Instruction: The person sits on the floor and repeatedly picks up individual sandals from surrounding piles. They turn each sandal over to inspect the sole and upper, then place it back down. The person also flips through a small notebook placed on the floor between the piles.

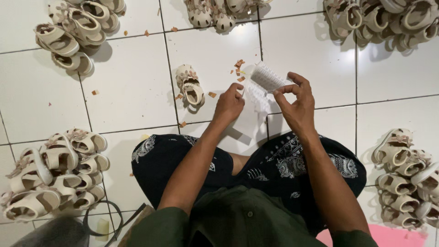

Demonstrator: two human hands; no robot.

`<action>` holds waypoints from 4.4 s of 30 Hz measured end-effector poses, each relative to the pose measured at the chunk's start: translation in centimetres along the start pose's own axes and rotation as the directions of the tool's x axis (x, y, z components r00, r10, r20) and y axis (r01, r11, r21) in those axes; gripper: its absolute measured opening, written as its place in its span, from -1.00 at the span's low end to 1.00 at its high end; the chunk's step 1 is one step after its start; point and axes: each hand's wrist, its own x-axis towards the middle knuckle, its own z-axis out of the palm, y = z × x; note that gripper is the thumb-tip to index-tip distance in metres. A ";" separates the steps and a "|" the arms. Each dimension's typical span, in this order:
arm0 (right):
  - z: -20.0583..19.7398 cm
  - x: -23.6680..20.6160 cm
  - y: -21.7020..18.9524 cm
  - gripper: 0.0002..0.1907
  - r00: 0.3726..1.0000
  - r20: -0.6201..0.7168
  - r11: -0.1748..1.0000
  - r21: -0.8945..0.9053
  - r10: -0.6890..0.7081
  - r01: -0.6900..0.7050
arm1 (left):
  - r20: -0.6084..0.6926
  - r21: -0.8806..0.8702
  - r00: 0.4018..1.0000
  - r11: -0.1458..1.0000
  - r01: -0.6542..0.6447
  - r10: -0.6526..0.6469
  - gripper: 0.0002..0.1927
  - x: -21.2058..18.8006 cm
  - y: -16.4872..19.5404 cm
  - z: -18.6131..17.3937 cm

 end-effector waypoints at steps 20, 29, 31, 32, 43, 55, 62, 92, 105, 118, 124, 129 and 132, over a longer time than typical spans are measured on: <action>9.7 1.0 -2.9 -0.80 0.961 0.181 0.926 -0.277 -0.211 0.255 | 0.087 0.604 0.980 0.773 -0.197 0.182 -0.46 -6.1 -9.1 3.4; 10.0 0.7 -2.2 -0.79 0.951 0.188 0.881 -0.366 -0.244 0.298 | 0.085 0.574 0.994 0.812 -0.107 0.071 -0.33 -4.3 -8.3 3.5; 9.4 0.5 -1.9 -0.84 0.931 0.174 0.808 -0.462 -0.321 0.365 | 0.079 0.558 0.994 0.822 -0.111 0.081 -0.34 -4.4 -8.0 3.3; 8.9 0.3 -1.5 -0.87 0.939 0.129 0.839 -0.423 -0.318 0.343 | 0.078 0.554 0.993 0.825 -0.114 0.084 -0.34 -4.5 -7.8 3.1; -1.9 -6.1 2.5 -0.86 0.979 -0.200 0.999 0.006 0.033 -0.033 | -0.534 0.730 0.724 0.670 0.134 0.437 -0.17 -4.7 -5.8 -1.6; -2.8 -8.2 2.4 -0.74 0.969 -0.078 0.842 0.515 0.234 -0.162 | -0.462 0.109 0.887 0.993 0.037 0.017 -0.60 -5.9 -2.2 -8.5; -0.1 -6.0 -2.2 -0.57 0.955 0.072 0.618 0.748 0.288 -0.243 | 0.073 -0.184 0.920 0.912 -0.366 0.384 -0.52 -16.3 2.6 -9.8; -5.3 -16.5 -6.1 -0.87 0.996 0.051 0.885 0.465 -0.072 0.040 | 0.286 -0.954 0.889 0.192 0.230 0.358 -0.15 -18.8 1.2 0.3; -4.7 -16.5 -7.8 -0.74 0.980 0.113 0.932 0.343 -0.164 0.116 | 0.234 -0.965 0.922 0.193 0.180 0.309 -0.18 -18.8 2.3 1.2; -2.0 -16.0 -7.2 -0.86 0.985 -0.016 0.970 -0.180 -0.172 0.166 | 0.210 -0.965 0.928 0.215 0.148 0.306 -0.16 -17.3 1.0 2.5; -1.6 -15.8 -7.2 -0.72 0.987 0.022 0.974 -0.154 -0.162 0.163 | 0.215 -0.965 0.934 0.212 0.157 0.286 -0.15 -17.0 0.3 2.9; -1.1 -16.2 -7.6 -0.70 0.982 0.003 0.950 -0.254 -0.187 0.182 | 0.221 -0.972 0.907 0.151 0.178 0.358 -0.12 -16.8 -0.5 3.0; -0.7 -16.5 -7.8 -0.69 0.978 -0.031 0.943 -0.273 -0.208 0.192 | 0.202 -0.979 0.886 0.107 0.173 0.416 -0.11 -16.7 -0.9 3.0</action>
